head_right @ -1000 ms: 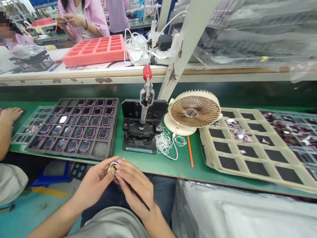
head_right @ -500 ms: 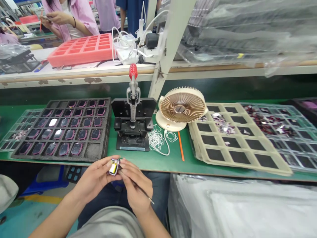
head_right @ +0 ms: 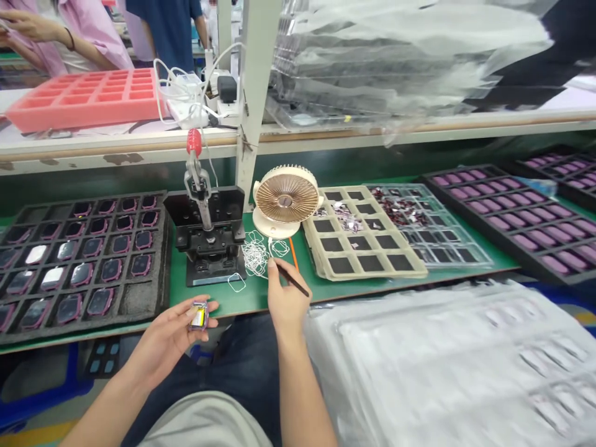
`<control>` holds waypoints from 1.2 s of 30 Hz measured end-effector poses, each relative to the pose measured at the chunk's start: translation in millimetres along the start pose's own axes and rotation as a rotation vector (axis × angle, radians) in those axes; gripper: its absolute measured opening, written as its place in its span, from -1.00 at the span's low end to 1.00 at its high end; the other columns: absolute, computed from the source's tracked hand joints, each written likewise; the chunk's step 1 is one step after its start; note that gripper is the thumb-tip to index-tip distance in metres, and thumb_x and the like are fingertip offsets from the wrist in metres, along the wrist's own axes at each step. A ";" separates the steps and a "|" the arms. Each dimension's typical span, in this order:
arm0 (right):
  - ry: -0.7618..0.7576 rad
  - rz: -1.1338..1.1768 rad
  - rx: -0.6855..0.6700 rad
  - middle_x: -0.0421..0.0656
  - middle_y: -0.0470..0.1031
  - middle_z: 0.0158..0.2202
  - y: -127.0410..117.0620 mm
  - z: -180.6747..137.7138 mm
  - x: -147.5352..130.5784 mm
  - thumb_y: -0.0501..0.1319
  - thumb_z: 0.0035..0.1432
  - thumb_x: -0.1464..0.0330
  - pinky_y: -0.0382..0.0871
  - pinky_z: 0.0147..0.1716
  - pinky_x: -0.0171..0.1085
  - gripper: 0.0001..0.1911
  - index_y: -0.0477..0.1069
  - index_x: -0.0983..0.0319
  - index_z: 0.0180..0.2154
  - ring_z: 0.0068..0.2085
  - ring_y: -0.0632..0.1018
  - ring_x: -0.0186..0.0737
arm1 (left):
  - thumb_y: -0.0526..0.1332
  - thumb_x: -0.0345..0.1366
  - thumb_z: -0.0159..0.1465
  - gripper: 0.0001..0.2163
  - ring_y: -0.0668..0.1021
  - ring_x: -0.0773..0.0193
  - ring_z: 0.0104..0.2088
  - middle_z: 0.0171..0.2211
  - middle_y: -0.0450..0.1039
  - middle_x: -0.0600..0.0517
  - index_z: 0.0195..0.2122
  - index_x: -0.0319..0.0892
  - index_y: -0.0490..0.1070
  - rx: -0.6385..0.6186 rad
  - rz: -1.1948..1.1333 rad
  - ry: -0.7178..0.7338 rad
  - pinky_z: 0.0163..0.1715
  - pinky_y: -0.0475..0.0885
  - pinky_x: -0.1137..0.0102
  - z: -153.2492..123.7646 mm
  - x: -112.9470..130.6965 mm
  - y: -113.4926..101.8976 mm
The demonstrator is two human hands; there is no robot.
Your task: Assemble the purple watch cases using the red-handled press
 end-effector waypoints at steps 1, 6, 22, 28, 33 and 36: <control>-0.034 0.014 -0.015 0.00 0.69 -0.13 -2.2 -3.6 -0.1 0.30 0.33 0.07 0.55 0.01 -0.06 -0.63 0.64 0.25 -0.15 -0.10 0.68 -0.02 | 0.40 -0.28 0.35 -0.66 0.69 -0.03 -0.07 0.18 0.55 -0.37 0.11 -0.29 0.59 -0.005 0.006 -0.005 -0.18 0.57 0.25 1.2 -1.0 -0.6; -0.232 -0.142 -0.288 -0.02 0.64 -0.04 0.1 -35.1 -7.2 0.04 0.51 0.22 0.47 0.05 -0.14 -0.66 0.55 0.21 -0.06 0.00 0.63 -0.08 | 0.44 -0.27 0.32 -0.67 0.69 0.00 -0.08 0.17 0.56 -0.35 0.08 -0.28 0.60 -0.014 0.026 -0.041 -0.16 0.57 0.26 5.9 -4.6 -7.5; -0.066 -0.714 -0.232 -0.07 0.67 -0.21 7.4 9.4 -34.1 0.17 0.43 0.20 0.37 -0.21 -0.25 -0.65 0.57 0.19 0.10 -0.15 0.65 -0.06 | 0.45 -0.20 0.32 -0.55 0.67 -0.10 0.07 0.18 0.57 -0.31 0.21 -0.22 0.56 -0.004 -0.067 -0.077 0.08 0.59 0.14 -7.9 -10.5 -27.6; 0.028 -0.861 -0.162 -0.09 0.65 -0.35 -43.0 7.7 -54.6 0.12 0.46 0.11 0.32 -0.32 -0.26 -0.60 0.62 0.15 -0.28 -0.28 0.64 -0.08 | 0.50 -0.24 0.25 -0.57 0.73 0.02 -0.18 0.03 0.66 -0.25 0.15 -0.11 0.60 -0.022 -0.095 -0.065 -0.38 0.58 0.35 -5.0 -21.4 -34.8; 0.162 -1.027 -0.049 0.13 0.65 -0.06 -91.6 89.5 -66.5 0.15 0.47 0.16 0.41 -0.05 -0.13 -0.63 0.63 0.25 -0.01 0.01 0.64 0.08 | 0.54 -0.29 0.18 -0.66 0.73 -0.10 -0.07 0.05 0.65 -0.27 -0.01 -0.20 0.67 -0.048 -0.064 -0.113 -0.25 0.64 0.30 -10.1 -22.8 -28.9; 0.219 -1.096 -0.065 0.18 0.58 0.07 -99.1 157.8 -56.5 0.20 0.47 0.21 0.43 0.09 -0.07 -0.62 0.57 0.35 0.08 0.14 0.58 0.08 | 0.54 -0.31 0.19 -0.68 0.72 -0.13 -0.05 0.07 0.64 -0.30 -0.04 -0.24 0.67 -0.085 -0.056 -0.129 -0.20 0.65 0.26 -18.1 -21.0 -26.1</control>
Point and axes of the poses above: each hand's wrist, its own z-axis towards the middle knuckle, its own y-axis out of the palm, x = y × z, the point moved 2 cm from there along z, towards the middle knuckle
